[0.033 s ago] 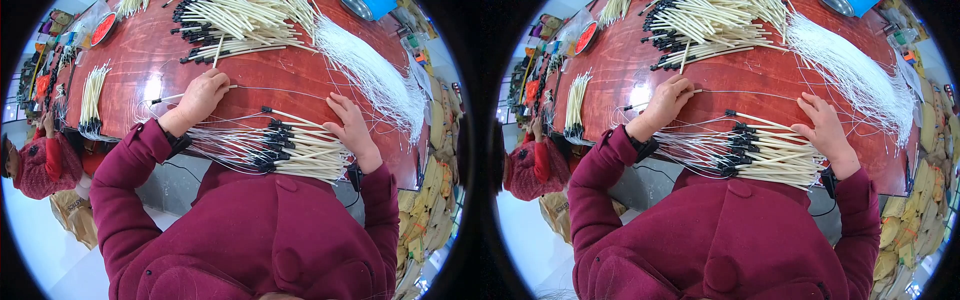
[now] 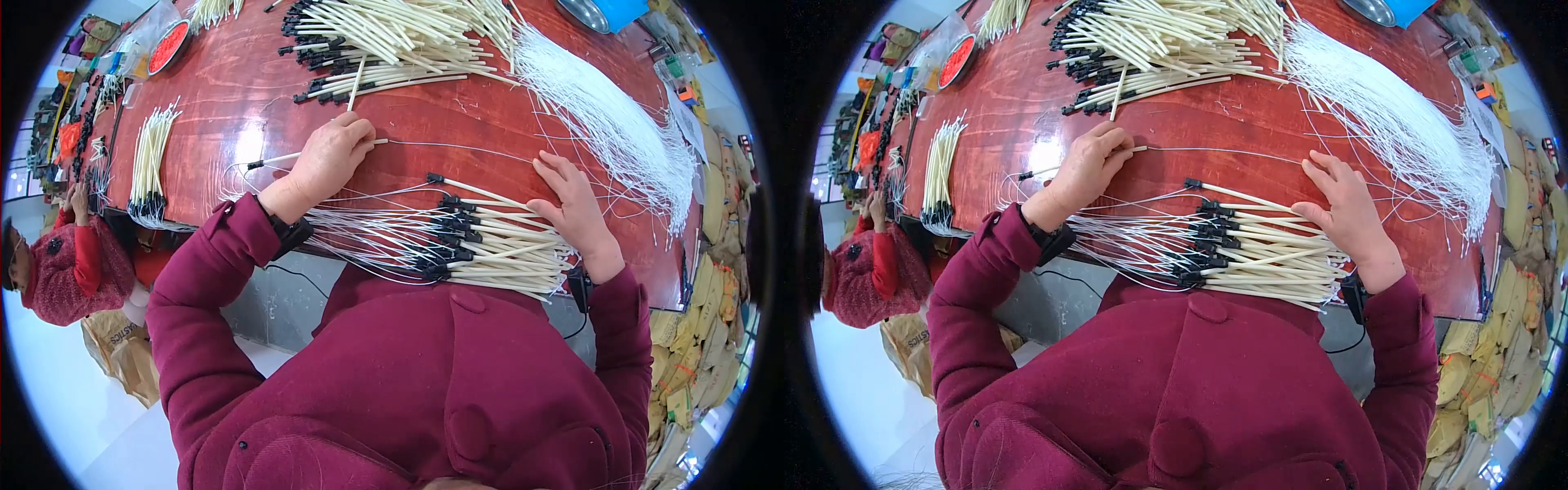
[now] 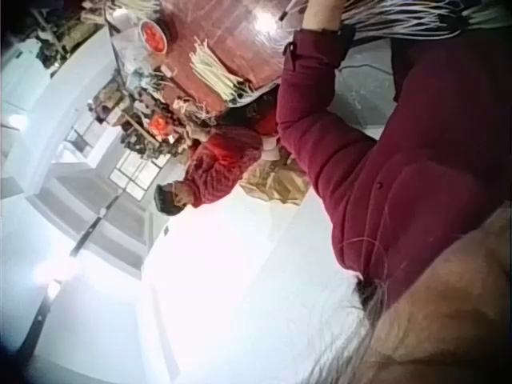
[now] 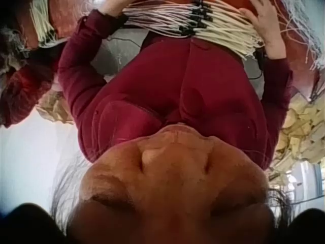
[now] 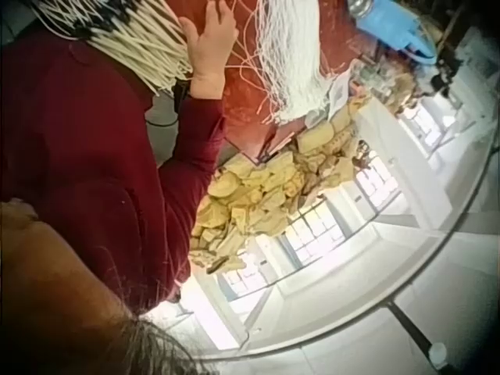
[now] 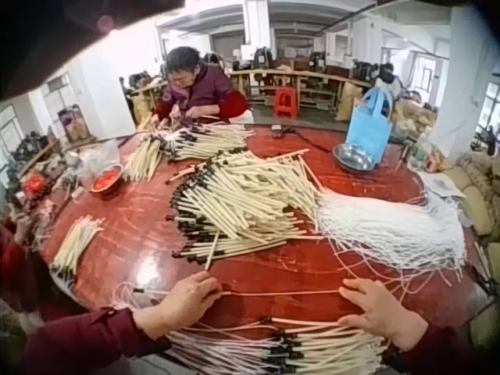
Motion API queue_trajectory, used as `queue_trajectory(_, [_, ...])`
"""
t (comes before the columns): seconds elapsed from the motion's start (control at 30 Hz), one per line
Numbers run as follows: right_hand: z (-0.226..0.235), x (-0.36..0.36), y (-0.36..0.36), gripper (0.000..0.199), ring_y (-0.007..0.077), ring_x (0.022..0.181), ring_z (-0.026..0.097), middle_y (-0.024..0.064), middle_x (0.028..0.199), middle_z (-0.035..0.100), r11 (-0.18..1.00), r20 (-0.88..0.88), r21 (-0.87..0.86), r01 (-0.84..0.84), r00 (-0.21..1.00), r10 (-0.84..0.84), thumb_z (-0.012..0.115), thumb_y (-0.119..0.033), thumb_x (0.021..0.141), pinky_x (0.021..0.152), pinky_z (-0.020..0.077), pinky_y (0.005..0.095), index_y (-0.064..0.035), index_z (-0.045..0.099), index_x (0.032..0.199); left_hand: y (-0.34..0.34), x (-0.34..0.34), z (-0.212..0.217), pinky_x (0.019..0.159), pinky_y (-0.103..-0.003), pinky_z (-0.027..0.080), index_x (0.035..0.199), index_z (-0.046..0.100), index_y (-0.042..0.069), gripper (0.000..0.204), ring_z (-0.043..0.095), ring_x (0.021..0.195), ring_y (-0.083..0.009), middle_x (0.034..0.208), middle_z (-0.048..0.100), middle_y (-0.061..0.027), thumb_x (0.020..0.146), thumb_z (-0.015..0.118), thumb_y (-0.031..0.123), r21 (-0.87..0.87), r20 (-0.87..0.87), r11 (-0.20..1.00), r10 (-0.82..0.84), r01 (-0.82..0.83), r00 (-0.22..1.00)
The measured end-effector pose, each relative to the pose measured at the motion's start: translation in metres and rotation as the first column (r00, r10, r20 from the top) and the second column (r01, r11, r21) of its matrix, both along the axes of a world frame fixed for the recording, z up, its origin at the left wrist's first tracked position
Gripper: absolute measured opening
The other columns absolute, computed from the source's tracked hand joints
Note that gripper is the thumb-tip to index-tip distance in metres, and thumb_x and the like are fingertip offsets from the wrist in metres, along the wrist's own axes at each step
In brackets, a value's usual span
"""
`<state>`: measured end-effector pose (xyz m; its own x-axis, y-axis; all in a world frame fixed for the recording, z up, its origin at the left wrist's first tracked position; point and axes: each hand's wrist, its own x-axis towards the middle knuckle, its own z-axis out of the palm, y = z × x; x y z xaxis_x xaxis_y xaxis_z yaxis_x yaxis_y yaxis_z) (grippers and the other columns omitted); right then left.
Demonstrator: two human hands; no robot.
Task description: Manually aligning and bundling small stick-like components with attached wires on a work table.
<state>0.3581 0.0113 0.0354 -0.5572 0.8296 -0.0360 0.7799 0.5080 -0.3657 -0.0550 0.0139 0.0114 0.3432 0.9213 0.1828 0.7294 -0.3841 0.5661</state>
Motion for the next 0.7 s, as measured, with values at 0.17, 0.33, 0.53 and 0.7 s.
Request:
queue_trajectory(0.17, [0.0,-0.001,0.001,0.063,0.0336,0.134,0.05,0.0161,0.146,0.052,1.0,0.009,0.006,-0.002,1.0,0.002,0.076,-0.028,0.086,0.113,0.0359,0.0444,0.0,0.058,0.139,0.001,0.001,0.0,0.073,-0.045,0.051,0.096,0.065,0.002,0.008,0.063,0.087,-0.0405,0.094,0.063,-0.0168,0.09,0.067,0.006,0.0,0.001,1.0,0.0,0.0,1.0])
queue_trajectory(0.33, [-0.002,0.0,0.005,0.064,0.0336,0.133,0.05,0.0161,0.146,0.052,1.0,0.021,0.013,-0.011,1.0,0.01,0.077,-0.03,0.085,0.112,0.0365,0.0444,0.001,0.058,0.138,0.003,0.004,-0.002,0.074,-0.046,0.05,0.096,0.065,0.002,0.009,0.063,0.087,-0.0404,0.093,0.063,-0.0166,0.09,0.067,0.007,0.014,-0.013,1.0,-0.004,0.004,1.0])
queue_trajectory(0.53, [0.001,0.0,0.001,0.064,0.0339,0.133,0.05,0.0163,0.147,0.052,0.999,0.046,0.037,-0.03,0.999,0.028,0.077,-0.031,0.085,0.112,0.0364,0.0451,0.0019,0.058,0.137,0.007,0.018,0.002,0.079,-0.046,0.054,0.095,0.067,0.007,0.008,0.065,0.091,-0.0356,0.092,0.065,-0.0112,0.09,0.064,0.012,0.072,-0.155,0.996,-0.031,0.043,0.987])
queue_trajectory(0.7, [0.009,-0.014,-0.005,0.071,0.0349,0.134,0.047,0.0166,0.15,0.05,0.997,0.098,0.011,-0.078,0.992,0.077,0.076,-0.036,0.085,0.113,0.035,0.0458,0.0021,0.054,0.142,0.035,0.073,-0.011,0.076,-0.046,0.056,0.09,0.067,0.008,0.008,0.067,0.091,-0.0353,0.093,0.067,-0.012,0.087,0.063,0.014,0.161,-0.281,0.951,-0.212,0.264,0.936])
